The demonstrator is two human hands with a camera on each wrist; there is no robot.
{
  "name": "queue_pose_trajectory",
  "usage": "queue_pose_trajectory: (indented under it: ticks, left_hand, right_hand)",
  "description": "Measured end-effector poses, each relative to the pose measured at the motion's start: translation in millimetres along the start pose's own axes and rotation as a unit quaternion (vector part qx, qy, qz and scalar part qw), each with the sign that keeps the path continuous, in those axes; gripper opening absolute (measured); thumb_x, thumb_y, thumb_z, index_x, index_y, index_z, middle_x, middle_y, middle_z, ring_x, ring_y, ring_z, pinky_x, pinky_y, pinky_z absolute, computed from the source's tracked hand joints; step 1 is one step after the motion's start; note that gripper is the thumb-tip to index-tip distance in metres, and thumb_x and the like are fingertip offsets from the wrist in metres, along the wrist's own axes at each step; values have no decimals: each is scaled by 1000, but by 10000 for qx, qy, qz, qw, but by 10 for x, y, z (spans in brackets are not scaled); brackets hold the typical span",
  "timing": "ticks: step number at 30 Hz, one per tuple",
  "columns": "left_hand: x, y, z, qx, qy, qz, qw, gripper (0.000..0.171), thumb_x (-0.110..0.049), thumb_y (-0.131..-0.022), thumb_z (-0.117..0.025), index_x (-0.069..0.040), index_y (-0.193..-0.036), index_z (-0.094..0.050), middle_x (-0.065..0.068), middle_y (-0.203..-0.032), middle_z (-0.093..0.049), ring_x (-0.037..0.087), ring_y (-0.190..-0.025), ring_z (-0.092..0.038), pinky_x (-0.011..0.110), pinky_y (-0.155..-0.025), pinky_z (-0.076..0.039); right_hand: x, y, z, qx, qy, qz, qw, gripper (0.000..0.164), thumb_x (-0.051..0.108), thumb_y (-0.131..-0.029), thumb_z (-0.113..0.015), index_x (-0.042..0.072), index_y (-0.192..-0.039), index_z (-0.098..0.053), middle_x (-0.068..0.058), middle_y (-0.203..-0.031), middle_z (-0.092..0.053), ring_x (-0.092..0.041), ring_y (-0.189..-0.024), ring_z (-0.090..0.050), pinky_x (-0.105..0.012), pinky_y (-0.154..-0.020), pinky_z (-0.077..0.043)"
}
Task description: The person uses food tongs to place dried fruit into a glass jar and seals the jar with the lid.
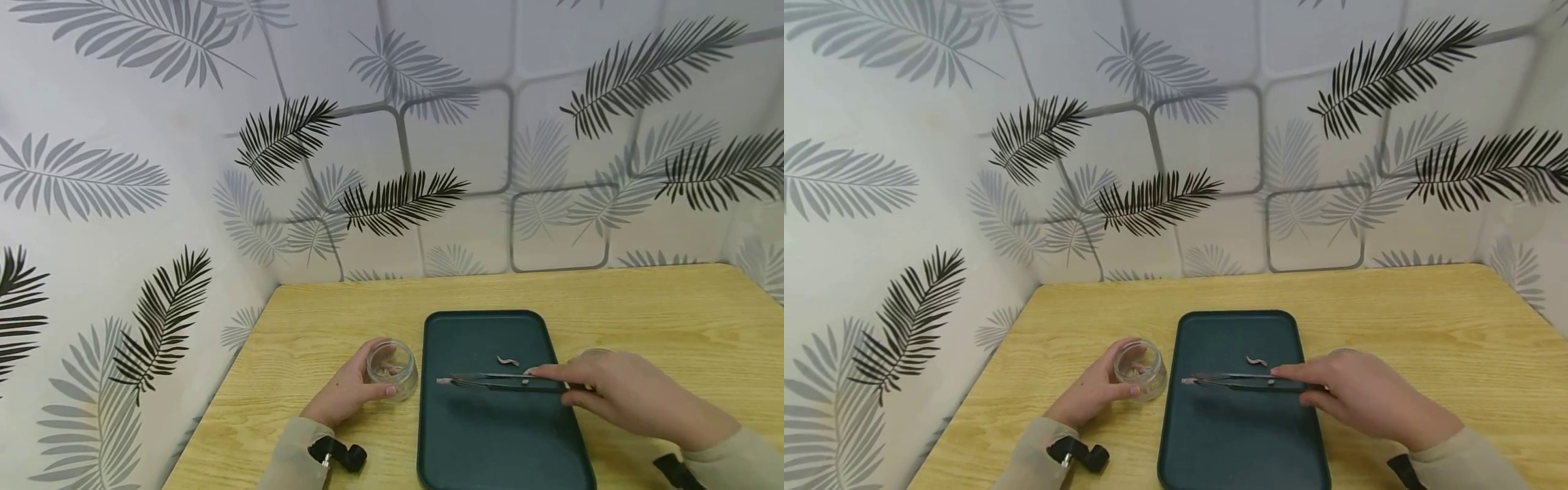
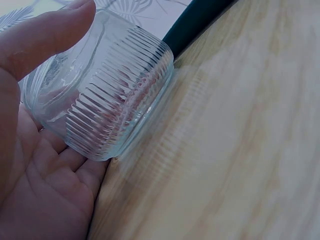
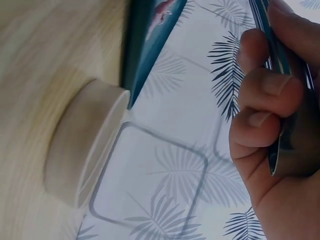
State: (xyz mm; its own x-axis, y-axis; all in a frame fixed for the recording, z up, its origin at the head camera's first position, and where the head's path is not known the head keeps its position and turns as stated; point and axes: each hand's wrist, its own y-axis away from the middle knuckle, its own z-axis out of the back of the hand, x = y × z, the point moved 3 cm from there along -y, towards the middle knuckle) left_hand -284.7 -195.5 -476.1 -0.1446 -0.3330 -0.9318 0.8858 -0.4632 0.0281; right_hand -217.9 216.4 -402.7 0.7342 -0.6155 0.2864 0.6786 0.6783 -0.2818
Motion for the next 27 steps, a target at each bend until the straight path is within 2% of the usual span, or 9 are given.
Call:
queue_pose_trajectory:
  ticks: [5,11,14,20,27]
  left_hand:
    - [6,-5,9,13,-11,-16,10000,86,-31,-88,-82,-23,-157,-32,-2,-153,-45,19,-137,-45,47,-113,-31]
    - [1,9,2,49,45,-36,10000,88,-30,-88,-81,-20,-158,-30,0,-155,-44,21,-138,-45,46,-112,-32]
    - [-2,13,-3,54,63,-39,10000,86,-30,-88,-82,-22,-157,-32,1,-155,-43,21,-139,-44,46,-112,-32]
    - [-3,7,-10,46,100,-43,9999,82,-28,-88,-81,-27,-155,-34,1,-154,-44,20,-138,-45,45,-112,-33]
    - [-10,0,-9,83,112,-61,9999,85,-27,-89,-81,-23,-157,-31,-1,-155,-43,20,-135,-47,44,-110,-36]
  right_hand:
    - [69,-97,30,-123,87,-25,9999,53,24,-90,-77,27,-141,-63,17,-102,-70,8,-73,-55,-22,-57,-43]
    - [165,-274,21,-338,70,55,9994,51,24,-92,-74,27,-142,-62,21,-99,-67,9,-69,-52,-22,-57,-41]
    - [199,-361,-1,-413,110,98,9990,52,23,-92,-75,27,-142,-61,24,-96,-65,9,-68,-51,-22,-57,-41]
    - [234,-494,-59,-178,93,-137,9997,53,29,-95,-72,32,-146,-57,27,-92,-62,9,-70,-52,-24,-60,-43]
    - [293,-587,-73,-150,10,-51,9999,51,30,-96,-70,30,-145,-57,22,-96,-64,8,-69,-51,-24,-59,-42]
